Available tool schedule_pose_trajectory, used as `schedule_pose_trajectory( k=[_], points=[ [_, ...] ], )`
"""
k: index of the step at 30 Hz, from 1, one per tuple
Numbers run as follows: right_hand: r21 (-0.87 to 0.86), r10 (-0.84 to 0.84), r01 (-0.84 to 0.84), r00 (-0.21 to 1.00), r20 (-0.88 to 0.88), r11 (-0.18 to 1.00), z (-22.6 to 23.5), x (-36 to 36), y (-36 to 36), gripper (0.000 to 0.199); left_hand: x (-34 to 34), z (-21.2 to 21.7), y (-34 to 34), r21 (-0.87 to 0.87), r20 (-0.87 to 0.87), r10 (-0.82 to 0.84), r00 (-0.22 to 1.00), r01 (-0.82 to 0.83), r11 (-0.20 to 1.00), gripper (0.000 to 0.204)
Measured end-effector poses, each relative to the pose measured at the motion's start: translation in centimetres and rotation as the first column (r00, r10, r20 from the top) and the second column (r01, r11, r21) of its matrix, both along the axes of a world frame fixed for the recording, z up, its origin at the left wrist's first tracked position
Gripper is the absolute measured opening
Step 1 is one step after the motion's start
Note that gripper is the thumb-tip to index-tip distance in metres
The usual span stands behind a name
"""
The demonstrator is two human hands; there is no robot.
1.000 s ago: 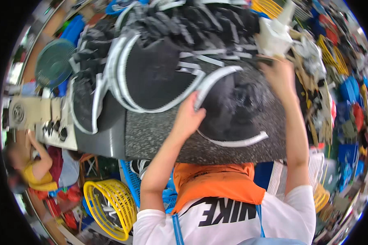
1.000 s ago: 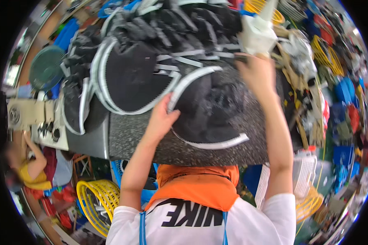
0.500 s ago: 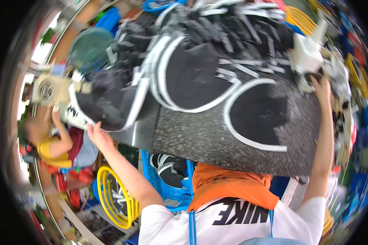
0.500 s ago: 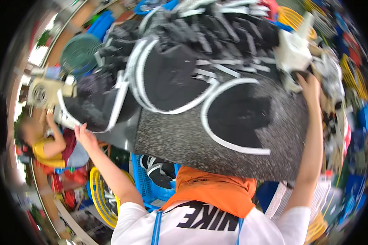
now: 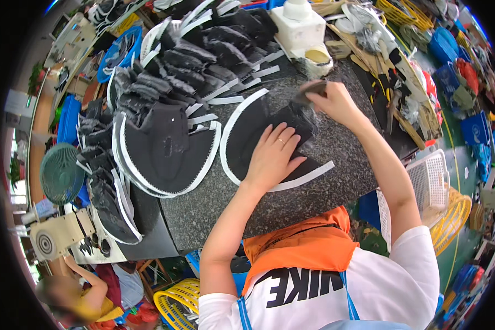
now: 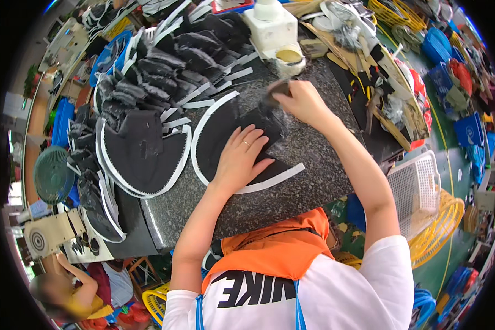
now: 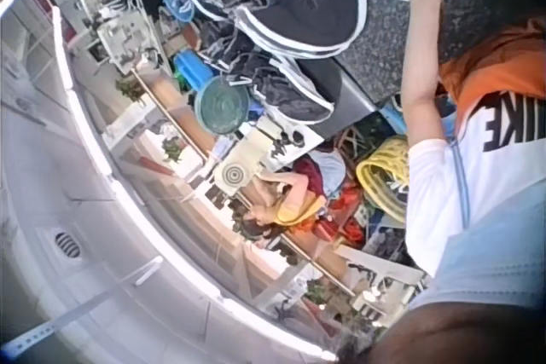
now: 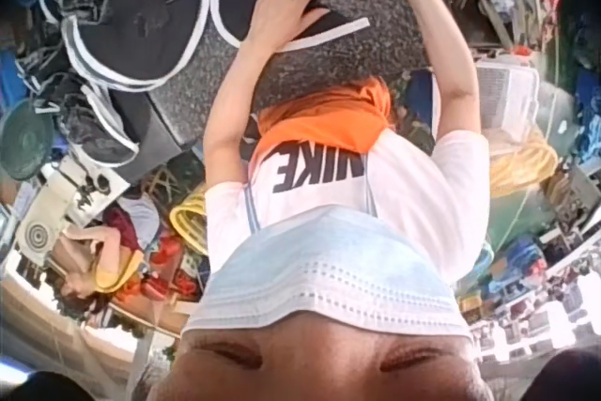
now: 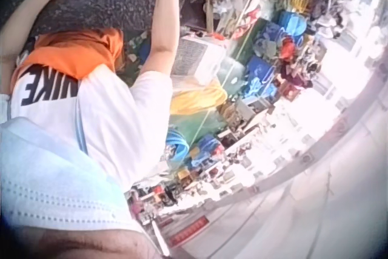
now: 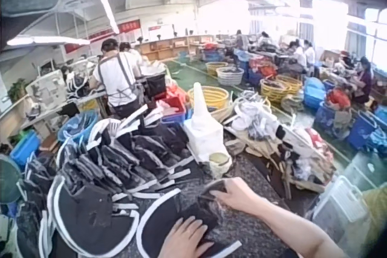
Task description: The person applies adhesive to shoe upper pieces using a handheld scraper tool, presses fabric pieces together by hand, and stacks the assembled components on the workbench.
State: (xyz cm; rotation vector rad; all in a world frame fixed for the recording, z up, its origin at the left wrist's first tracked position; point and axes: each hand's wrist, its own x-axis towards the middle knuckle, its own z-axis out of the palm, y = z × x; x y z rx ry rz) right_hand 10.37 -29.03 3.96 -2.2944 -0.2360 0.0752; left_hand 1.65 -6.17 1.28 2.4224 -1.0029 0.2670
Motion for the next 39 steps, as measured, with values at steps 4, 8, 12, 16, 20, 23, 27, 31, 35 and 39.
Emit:
schedule_pose_trajectory(
  k=[4, 8, 12, 16, 20, 23, 27, 31, 35, 39],
  points=[
    [0.215, 0.27, -0.365, 0.888, 0.371, 0.906, 0.7, -1.0, 0.6, 0.023, 0.1, -0.3, -0.2, -0.007, 0.002, -0.001, 1.0, 0.001, 1.0, 0.046],
    [0.123, 0.433, -0.448, 0.892, 0.132, 0.885, 0.8, -3.2, -4.5, 0.019, 0.1, 0.1, -0.1, 0.002, 0.018, 0.044, 0.999, -0.044, 0.999, 0.047],
    [0.071, 0.28, -0.284, 0.958, 0.052, 0.956, 3.5, -6.3, -4.9, 0.018, -0.1, 0.1, 0.1, 0.035, 0.07, 0.068, 0.995, -0.071, 0.997, 0.049],
    [-0.037, 0.255, -0.253, 0.961, 0.105, 0.967, 1.5, -4.8, -1.4, 0.021, -0.1, 0.0, -0.1, 0.042, 0.126, 0.042, 0.991, -0.048, 0.998, 0.051],
    [0.086, 0.021, -0.065, 0.899, 0.437, 0.994, 0.7, -2.2, 1.6, 0.024, -1.1, -0.2, 0.4, 0.107, 0.141, 0.074, 0.987, -0.09, 0.99, 0.059],
    [0.279, -0.146, 0.074, 0.958, 0.246, 0.958, 3.9, -3.2, 2.5, 0.025, -1.5, -0.6, 0.8, 0.13, 0.188, 0.104, 0.977, -0.129, 0.983, 0.063],
    [0.265, -0.133, 0.09, 0.98, 0.15, 0.96, 1.6, -3.9, 3.6, 0.02, -1.4, -0.4, 0.7, 0.155, 0.197, 0.103, 0.975, -0.135, 0.979, 0.065],
    [-0.028, -0.046, 0.05, 0.993, 0.112, 0.998, 2.6, -6.2, 1.1, 0.019, -1.0, -0.7, 0.9, 0.111, 0.153, 0.129, 0.98, -0.147, 0.983, 0.063],
    [-0.022, -0.19, 0.219, 0.89, 0.414, 0.976, 3.7, -1.0, -0.8, 0.023, 0.9, 0.0, -0.7, 0.011, 0.133, 0.105, 0.985, -0.108, 0.994, 0.058],
    [-0.345, -0.057, 0.284, 0.838, 0.543, 0.895, 0.7, 6.8, -2.5, 0.022, 0.6, 1.4, 0.1, -0.2, -0.032, 0.2, 0.979, -0.202, 0.959, 0.05]
  ],
)
